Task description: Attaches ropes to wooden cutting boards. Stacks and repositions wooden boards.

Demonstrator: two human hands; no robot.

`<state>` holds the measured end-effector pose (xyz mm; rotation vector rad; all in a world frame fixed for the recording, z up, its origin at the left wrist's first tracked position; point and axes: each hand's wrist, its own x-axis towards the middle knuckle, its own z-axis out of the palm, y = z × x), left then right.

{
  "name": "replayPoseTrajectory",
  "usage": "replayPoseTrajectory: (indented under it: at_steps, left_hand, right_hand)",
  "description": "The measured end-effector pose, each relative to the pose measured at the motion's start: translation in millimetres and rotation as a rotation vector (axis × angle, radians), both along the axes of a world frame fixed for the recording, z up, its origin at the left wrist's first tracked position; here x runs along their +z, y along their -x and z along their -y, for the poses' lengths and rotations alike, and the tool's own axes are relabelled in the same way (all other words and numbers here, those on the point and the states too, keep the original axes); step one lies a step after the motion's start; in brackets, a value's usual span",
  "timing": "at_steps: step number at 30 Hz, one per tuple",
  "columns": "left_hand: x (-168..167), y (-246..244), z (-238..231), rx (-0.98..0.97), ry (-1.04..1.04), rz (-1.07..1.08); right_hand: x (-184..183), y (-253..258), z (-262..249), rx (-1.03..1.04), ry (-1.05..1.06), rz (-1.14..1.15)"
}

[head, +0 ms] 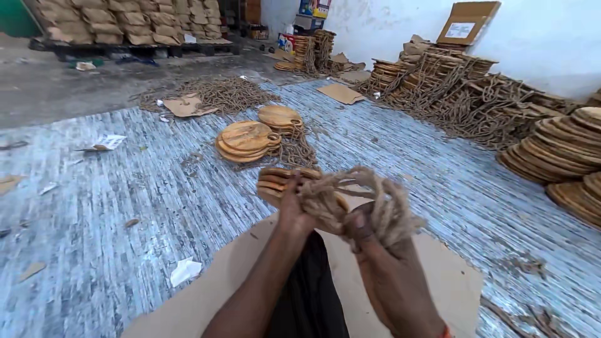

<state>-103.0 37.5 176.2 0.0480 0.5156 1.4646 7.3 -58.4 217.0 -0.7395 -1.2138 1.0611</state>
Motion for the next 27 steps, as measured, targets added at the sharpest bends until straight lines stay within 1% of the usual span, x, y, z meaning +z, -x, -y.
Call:
replayPoseTrajectory:
  at_steps: [4,6,8,11,12,14,16,18,20,22,24,27]
  left_hand:
    - [-9.2,56.8,10.9,0.207,-0.001,-0.261]
    - [-15.2,84.7,22.5,0.288,-0.041,-0.273]
    - [-23.9,108.8,35.7,0.349,-0.137,-0.222]
    - [-50.5,132.4,52.4,0.323,-0.302,-0.065]
    - [-61.4,139.9,56.2,0.289,-0.326,-0.02]
    - [-73.0,148.3,61.4,0.246,-0.314,-0.001]
    - [-73.3,148.5,61.8,0.214,-0.31,-0.025]
    - [-66.7,143.5,59.6,0.212,-0.3,-0.051]
    - [-65.0,143.8,57.6,0.149,-0.328,-0.004]
    - [-57.9,142.1,55.4,0.162,-0.261,-0.051]
    - [-45.9,139.9,50.4,0.211,-0.104,-0.16]
    - [-28.9,144.8,46.6,0.288,0.134,-0.323]
  right_hand:
    - [-14.6,37.1,12.7,0.099,0.105,0.058]
    - [-15.3,53.5,20.6,0.192,0.133,0.068]
    - [-14.4,67.8,29.3,0.278,0.181,-0.004]
    - [-11.8,77.9,33.9,0.313,0.296,-0.137]
    - [-12.4,79.2,33.3,0.323,0.325,-0.161]
    - [-15.8,81.3,32.8,0.348,0.371,-0.179]
    - [-20.1,83.0,33.2,0.348,0.39,-0.186]
    - [-22.4,83.5,31.7,0.346,0.401,-0.215]
    - [-24.8,82.4,31.9,0.348,0.398,-0.234]
    - [-29.3,80.5,34.3,0.358,0.388,-0.224]
    - [-36.2,78.9,36.2,0.358,0.363,-0.23]
    - [-47.2,78.1,36.2,0.365,0.335,-0.329]
